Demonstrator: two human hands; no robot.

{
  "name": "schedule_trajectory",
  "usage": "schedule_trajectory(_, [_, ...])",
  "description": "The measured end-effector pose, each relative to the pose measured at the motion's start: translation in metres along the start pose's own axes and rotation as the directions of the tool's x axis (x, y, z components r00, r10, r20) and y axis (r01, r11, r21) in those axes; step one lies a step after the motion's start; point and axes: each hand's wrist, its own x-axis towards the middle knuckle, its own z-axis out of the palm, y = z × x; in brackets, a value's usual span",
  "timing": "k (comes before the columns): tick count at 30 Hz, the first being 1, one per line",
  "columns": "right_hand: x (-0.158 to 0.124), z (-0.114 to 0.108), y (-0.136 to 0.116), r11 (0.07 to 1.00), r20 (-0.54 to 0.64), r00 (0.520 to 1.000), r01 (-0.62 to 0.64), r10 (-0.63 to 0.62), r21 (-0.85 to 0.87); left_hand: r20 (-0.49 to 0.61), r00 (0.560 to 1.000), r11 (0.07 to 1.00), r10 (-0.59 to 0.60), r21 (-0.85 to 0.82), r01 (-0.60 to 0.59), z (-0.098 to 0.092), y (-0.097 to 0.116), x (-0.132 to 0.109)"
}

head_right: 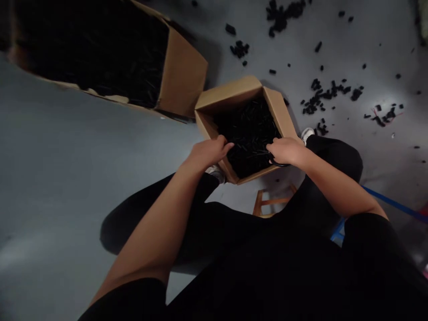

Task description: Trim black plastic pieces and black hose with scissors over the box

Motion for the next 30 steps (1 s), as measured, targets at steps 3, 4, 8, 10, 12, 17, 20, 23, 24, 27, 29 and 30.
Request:
schedule_trajectory(3, [-0.018,0.002,-0.009,0.999,0.073,0.996,0.044,-0.046,0.023,0.057,0.998,1.000,-0.012,0.011,0.012,0.009,-0.005,0.006])
schedule_trajectory(4, [-0.024,0.003,-0.012,0.997,0.088,0.994,0.067,-0.070,0.036,0.100,0.995,1.000,0.003,0.022,-0.006,0.013,-0.006,0.009])
schedule_trajectory(8, [-0.050,0.008,-0.020,0.987,0.087,0.984,0.151,-0.156,0.057,0.255,0.963,0.996,0.085,0.017,-0.093,0.037,-0.007,0.025])
schedule_trajectory(10, [-0.063,0.009,-0.022,0.981,0.075,0.978,0.192,-0.194,0.032,0.291,0.950,0.993,0.115,-0.007,-0.118,0.049,-0.007,0.033])
schedule_trajectory(12, [-0.075,0.008,-0.023,0.969,0.074,0.966,0.245,-0.246,0.021,0.321,0.939,0.992,0.125,-0.012,-0.128,0.061,-0.006,0.042])
schedule_trajectory(17, [-0.090,0.008,-0.024,0.942,0.120,0.935,0.325,-0.334,0.087,0.392,0.915,0.991,0.098,0.044,-0.125,0.083,0.004,0.088])
schedule_trajectory(20, [-0.091,0.017,-0.022,0.947,0.094,0.945,0.305,-0.315,0.100,0.370,0.923,0.991,0.107,0.035,-0.129,0.094,0.020,0.132])
schedule_trajectory(23, [-0.092,0.030,-0.021,0.954,0.028,0.959,0.277,-0.282,0.116,0.298,0.945,0.991,0.135,-0.033,-0.131,0.101,0.042,0.178])
schedule_trajectory(24, [-0.093,0.032,-0.021,0.956,0.022,0.961,0.270,-0.274,0.113,0.264,0.953,0.989,0.145,-0.066,-0.132,0.103,0.050,0.193])
schedule_trajectory(27, [-0.094,0.035,-0.020,0.962,0.069,0.962,0.257,-0.264,0.097,0.129,0.981,0.977,0.144,-0.179,-0.120,0.109,0.072,0.234])
schedule_trajectory(29, [-0.095,0.033,-0.019,0.959,0.091,0.957,0.266,-0.275,0.101,0.031,0.994,0.958,0.105,-0.273,-0.093,0.116,0.087,0.259])
schedule_trajectory(30, [-0.095,0.032,-0.018,0.957,0.092,0.955,0.270,-0.280,0.106,-0.015,0.993,0.934,0.113,-0.338,-0.112,0.121,0.094,0.270])
